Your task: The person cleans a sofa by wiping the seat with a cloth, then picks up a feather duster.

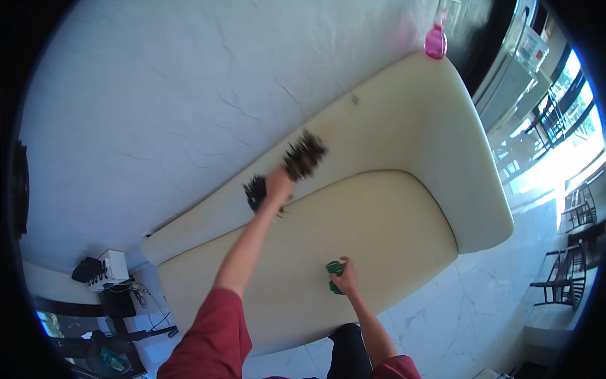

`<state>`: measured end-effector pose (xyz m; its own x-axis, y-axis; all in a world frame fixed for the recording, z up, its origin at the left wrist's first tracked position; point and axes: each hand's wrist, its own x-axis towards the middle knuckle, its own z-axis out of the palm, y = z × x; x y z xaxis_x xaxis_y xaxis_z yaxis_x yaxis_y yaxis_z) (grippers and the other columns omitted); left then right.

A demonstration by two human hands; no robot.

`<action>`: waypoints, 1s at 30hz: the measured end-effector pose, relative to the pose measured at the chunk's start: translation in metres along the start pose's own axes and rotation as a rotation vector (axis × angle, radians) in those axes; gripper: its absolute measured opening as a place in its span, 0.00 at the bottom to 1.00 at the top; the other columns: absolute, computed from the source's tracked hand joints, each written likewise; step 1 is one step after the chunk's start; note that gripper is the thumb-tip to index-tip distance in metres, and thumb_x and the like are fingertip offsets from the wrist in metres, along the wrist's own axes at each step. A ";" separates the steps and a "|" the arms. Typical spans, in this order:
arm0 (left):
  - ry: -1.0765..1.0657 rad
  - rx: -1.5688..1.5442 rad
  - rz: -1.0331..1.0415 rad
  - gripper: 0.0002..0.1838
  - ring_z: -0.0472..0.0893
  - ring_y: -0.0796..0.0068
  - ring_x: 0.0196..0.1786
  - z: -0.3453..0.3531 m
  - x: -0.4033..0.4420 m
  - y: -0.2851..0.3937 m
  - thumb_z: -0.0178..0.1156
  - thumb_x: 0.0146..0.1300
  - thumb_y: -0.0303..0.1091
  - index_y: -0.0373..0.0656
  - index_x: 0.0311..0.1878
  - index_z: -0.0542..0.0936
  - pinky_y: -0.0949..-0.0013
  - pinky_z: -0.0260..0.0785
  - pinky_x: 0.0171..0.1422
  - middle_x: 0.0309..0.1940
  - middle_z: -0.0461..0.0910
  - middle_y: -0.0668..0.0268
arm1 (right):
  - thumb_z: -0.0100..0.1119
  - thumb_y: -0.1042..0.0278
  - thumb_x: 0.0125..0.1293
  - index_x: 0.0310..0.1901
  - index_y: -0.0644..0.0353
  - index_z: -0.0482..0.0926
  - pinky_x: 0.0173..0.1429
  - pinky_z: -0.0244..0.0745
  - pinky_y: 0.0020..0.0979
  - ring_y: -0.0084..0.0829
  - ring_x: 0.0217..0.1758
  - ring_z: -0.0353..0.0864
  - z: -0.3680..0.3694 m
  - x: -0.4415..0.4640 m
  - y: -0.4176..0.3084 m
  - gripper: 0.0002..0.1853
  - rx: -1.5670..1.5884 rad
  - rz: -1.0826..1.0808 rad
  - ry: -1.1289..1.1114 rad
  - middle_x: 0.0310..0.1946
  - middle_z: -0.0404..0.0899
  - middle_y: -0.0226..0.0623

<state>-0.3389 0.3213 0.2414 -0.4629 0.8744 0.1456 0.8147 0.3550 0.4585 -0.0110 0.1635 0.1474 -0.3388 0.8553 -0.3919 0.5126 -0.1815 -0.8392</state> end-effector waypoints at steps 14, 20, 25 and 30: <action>-0.503 0.166 0.385 0.20 0.67 0.57 0.65 -0.227 -0.493 -0.071 0.59 0.50 0.25 0.43 0.49 0.77 0.53 0.57 0.71 0.53 0.73 0.57 | 0.70 0.46 0.44 0.52 0.61 0.80 0.59 0.73 0.42 0.44 0.47 0.82 0.140 -0.269 -0.115 0.34 -0.445 -0.147 -0.904 0.46 0.82 0.51; 0.098 -0.072 -0.071 0.35 0.66 0.51 0.62 -0.318 -0.568 -0.091 0.66 0.47 0.32 0.49 0.62 0.67 0.44 0.54 0.71 0.56 0.64 0.55 | 0.69 0.58 0.48 0.39 0.65 0.82 0.44 0.78 0.39 0.35 0.35 0.84 0.204 -0.315 -0.114 0.21 0.001 -0.107 -0.320 0.31 0.84 0.43; -0.145 -0.737 0.050 0.44 0.68 0.49 0.59 -0.309 -0.615 -0.105 0.77 0.41 0.41 0.42 0.61 0.64 0.53 0.63 0.65 0.57 0.62 0.50 | 0.68 0.58 0.49 0.40 0.67 0.81 0.44 0.77 0.39 0.40 0.35 0.84 0.250 -0.342 -0.176 0.21 -0.011 -0.213 -0.027 0.31 0.84 0.48; -0.009 -0.499 0.015 0.48 0.69 0.44 0.58 -0.326 -0.665 -0.113 0.79 0.39 0.43 0.41 0.62 0.63 0.51 0.66 0.62 0.55 0.65 0.47 | 0.68 0.60 0.50 0.41 0.66 0.82 0.46 0.77 0.39 0.41 0.38 0.84 0.278 -0.415 -0.188 0.20 0.112 -0.182 0.082 0.33 0.84 0.48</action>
<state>-0.2374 -0.4079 0.3785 -0.4478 0.8817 0.1489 0.5540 0.1429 0.8201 -0.1862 -0.2922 0.3634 -0.3499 0.9147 -0.2024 0.3570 -0.0696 -0.9315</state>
